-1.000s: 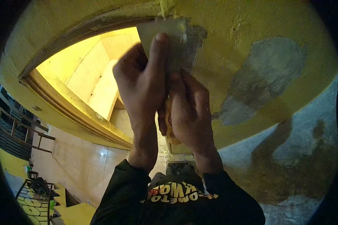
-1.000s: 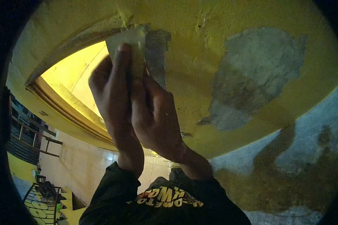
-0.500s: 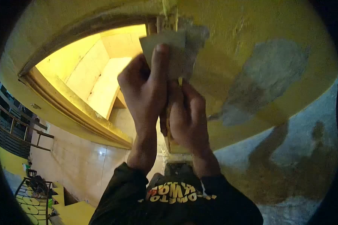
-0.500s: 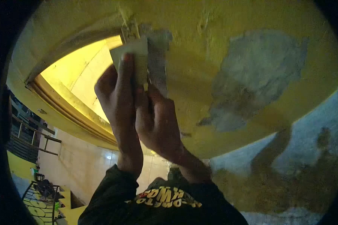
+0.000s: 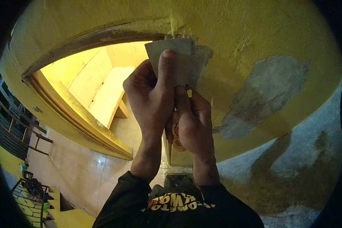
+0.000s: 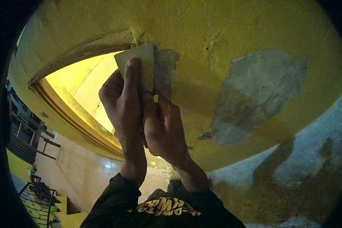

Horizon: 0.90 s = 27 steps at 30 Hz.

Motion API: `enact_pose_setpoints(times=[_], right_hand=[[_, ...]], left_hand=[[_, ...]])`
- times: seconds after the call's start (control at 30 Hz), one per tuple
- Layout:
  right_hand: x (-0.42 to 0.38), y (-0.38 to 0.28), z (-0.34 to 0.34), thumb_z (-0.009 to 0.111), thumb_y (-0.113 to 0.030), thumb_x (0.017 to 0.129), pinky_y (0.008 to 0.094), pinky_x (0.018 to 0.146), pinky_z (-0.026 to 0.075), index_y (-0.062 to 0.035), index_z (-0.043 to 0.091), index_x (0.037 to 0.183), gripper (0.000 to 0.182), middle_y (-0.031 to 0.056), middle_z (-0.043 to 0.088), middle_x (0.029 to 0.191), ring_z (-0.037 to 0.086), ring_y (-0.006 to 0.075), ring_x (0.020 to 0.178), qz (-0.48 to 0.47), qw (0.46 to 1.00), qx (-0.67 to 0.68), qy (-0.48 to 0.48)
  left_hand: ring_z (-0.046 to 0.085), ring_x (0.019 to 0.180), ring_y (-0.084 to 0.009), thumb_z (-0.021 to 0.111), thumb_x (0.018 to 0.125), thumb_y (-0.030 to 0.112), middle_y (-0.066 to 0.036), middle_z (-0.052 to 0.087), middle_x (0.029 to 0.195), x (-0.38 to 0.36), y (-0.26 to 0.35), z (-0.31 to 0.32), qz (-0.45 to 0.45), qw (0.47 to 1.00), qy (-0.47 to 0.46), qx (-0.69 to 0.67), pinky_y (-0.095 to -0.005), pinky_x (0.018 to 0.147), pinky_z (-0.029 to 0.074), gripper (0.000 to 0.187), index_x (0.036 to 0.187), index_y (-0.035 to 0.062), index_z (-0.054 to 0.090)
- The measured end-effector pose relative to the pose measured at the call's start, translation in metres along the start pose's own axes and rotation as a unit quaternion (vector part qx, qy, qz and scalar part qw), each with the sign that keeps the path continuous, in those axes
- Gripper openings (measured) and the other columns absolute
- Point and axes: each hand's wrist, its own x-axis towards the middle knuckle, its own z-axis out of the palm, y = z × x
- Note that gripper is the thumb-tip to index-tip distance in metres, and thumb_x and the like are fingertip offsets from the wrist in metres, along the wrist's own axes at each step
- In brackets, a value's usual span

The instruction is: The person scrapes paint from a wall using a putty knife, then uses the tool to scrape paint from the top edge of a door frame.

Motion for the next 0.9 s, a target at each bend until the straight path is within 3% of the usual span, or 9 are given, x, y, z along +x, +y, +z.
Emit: enact_pose_setpoints(times=[0.1,0.3,0.43,0.5,0.53,0.6,0.7,0.8,0.9], right_hand=[[0.004,0.004,0.011,0.046,-0.023,0.094,0.0242,0.055,0.039,-0.0006,0.057,0.087,0.025,0.0001,0.053,0.068,0.047,0.0051,0.062,-0.117,0.992,-0.004,0.042],[0.006,0.016,0.004,0.046,-0.023,0.093,0.0295,0.060,0.041,0.0005,0.056,0.085,0.027,0.0047,0.055,0.073,0.050,0.0097,0.067,-0.102,0.988,-0.105,0.048],[0.006,0.013,0.004,0.046,-0.025,0.093,0.0271,0.055,0.039,-0.0008,0.056,0.083,0.028,0.0034,0.054,0.067,0.049,0.0071,0.062,-0.071,0.996,-0.052,0.033],[0.010,0.024,0.001,0.041,-0.022,0.093,0.0310,0.044,0.041,0.0015,0.055,0.089,0.028,0.0083,0.054,0.057,0.053,0.0162,0.046,-0.256,0.923,-0.286,0.040],[0.008,0.023,0.001,0.041,-0.022,0.093,0.0310,0.044,0.041,0.0015,0.055,0.089,0.028,0.0083,0.054,0.057,0.053,0.0162,0.046,-0.252,0.923,-0.288,0.041],[0.005,0.010,0.006,0.041,-0.021,0.093,0.0289,0.042,0.039,0.0007,0.054,0.081,0.028,0.0051,0.053,0.054,0.049,0.0130,0.043,-0.057,0.998,-0.012,0.005],[0.003,0.001,0.009,0.040,-0.021,0.094,0.0279,0.043,0.038,0.0015,0.054,0.081,0.029,0.0051,0.053,0.055,0.049,0.0102,0.045,-0.113,0.990,-0.061,0.052],[0.010,0.011,0.016,0.040,-0.020,0.094,0.0278,0.042,0.038,0.0012,0.053,0.083,0.027,0.0054,0.054,0.055,0.049,0.0101,0.045,-0.207,0.972,-0.057,0.091],[0.003,0.003,0.000,0.040,-0.019,0.093,0.0270,0.043,0.038,0.0007,0.054,0.085,0.026,0.0053,0.054,0.056,0.049,0.0093,0.046,-0.055,0.996,-0.072,0.007]], left_hand=[[0.043,0.056,-0.0035,0.060,0.087,0.024,0.002,0.055,0.062,0.007,0.015,-0.011,-0.054,0.992,-0.076,0.084,-0.0215,0.047,0.034,0.030,0.074,-0.0029,0.062],[0.038,0.054,-0.0029,0.060,0.086,0.028,0.003,0.049,0.057,0.007,0.008,-0.011,-0.007,0.987,-0.068,0.149,-0.0224,0.044,0.029,0.037,0.066,-0.0017,0.057],[0.038,0.053,-0.0031,0.061,0.086,0.028,0.002,0.050,0.057,0.006,-0.001,-0.013,0.004,0.989,-0.034,0.144,-0.0215,0.045,0.029,0.036,0.066,-0.0021,0.059],[0.040,0.054,-0.0033,0.061,0.086,0.027,0.001,0.052,0.059,0.008,0.003,-0.011,-0.012,0.995,-0.036,0.095,-0.0213,0.045,0.031,0.034,0.069,-0.0027,0.061],[0.041,0.055,-0.0034,0.061,0.086,0.026,0.001,0.054,0.060,0.011,0.011,-0.007,-0.030,0.998,-0.045,0.036,-0.0213,0.046,0.032,0.033,0.070,-0.0030,0.062],[0.042,0.055,-0.0032,0.061,0.086,0.023,0.001,0.055,0.062,0.006,0.011,-0.006,-0.056,0.997,-0.043,0.043,-0.0209,0.046,0.032,0.030,0.071,-0.0026,0.062],[0.038,0.052,-0.0023,0.061,0.086,0.023,0.003,0.050,0.056,0.008,-0.003,-0.009,0.017,0.990,-0.018,0.142,-0.0212,0.044,0.029,0.032,0.065,0.0000,0.059],[0.038,0.055,-0.0028,0.062,0.086,0.026,0.004,0.049,0.057,0.007,0.015,-0.006,-0.061,0.995,-0.043,0.068,-0.0208,0.046,0.030,0.034,0.065,-0.0007,0.059],[0.035,0.048,-0.0026,0.063,0.084,0.029,0.003,0.045,0.048,0.004,-0.004,-0.006,0.011,0.997,-0.006,0.078,-0.0233,0.041,0.028,0.042,0.056,-0.0015,0.054]])
